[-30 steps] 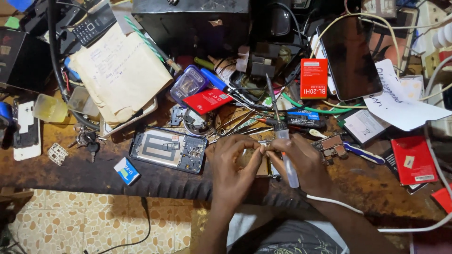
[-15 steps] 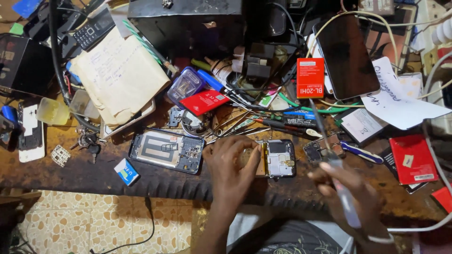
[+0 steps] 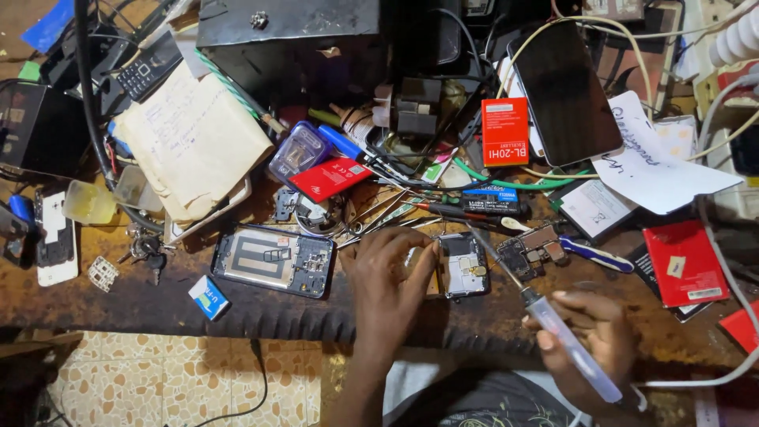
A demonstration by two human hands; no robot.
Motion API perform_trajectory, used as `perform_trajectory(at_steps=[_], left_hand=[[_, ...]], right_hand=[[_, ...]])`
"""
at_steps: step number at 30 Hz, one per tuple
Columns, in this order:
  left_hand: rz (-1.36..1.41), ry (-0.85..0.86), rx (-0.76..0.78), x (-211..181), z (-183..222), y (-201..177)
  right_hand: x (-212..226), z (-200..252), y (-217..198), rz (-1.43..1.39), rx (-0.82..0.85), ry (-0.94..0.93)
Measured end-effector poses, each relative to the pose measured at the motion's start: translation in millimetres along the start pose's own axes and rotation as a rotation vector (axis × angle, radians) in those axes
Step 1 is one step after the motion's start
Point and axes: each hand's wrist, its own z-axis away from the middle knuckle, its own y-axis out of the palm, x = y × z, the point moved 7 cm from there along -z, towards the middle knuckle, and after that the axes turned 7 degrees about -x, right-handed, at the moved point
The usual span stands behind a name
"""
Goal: Using a soldering iron to repair or attach components on a mobile phone motherboard.
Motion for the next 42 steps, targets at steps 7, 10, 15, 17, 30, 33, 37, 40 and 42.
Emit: perform_trajectory(at_steps=[7, 10, 15, 17, 30, 33, 37, 40, 42], left_hand=[[-0.009, 0.009, -0.019, 1.9, 1.9, 1.9], [-0.020, 0.023, -0.022, 4.3, 1.4, 4.3], [-0.022, 0.063, -0.045, 3.0, 3.2, 1.0], [-0.015, 0.085, -0.040, -0.8, 2.4, -1.5], [0.106, 0.117, -0.003, -8.1, -2.7, -6.1], [0.144, 0.137, -0.026, -11.7, -3.6, -9.3], [0.143, 0.124, -0.022, -13.9, -4.6, -11.7], [0.127, 0.106, -0.023, -10.6, -2.9, -9.5], [0.078, 0.081, -0.020, -1.8, -0.3, -3.8]], right_hand=[[2.1, -1.6, 1.0, -0.043, -0.043, 0.081], [-1.3, -1.0, -0.3, 0.000, -0.068, 0.109], [2.8, -0.5, 1.9, -0.004, -0.060, 0.085], [0.7, 0.6, 2.8, 0.023, -0.030, 0.009], [13.1, -7.5, 7.9, 0.162, 0.074, -0.038], [10.0, -6.8, 11.5, 0.171, 0.125, 0.011], [9.3, -5.8, 6.6, 0.265, 0.058, -0.021], [16.4, -5.8, 10.0, 0.193, 0.017, 0.049], [14.7, -5.6, 8.2, 0.118, -0.041, 0.099]])
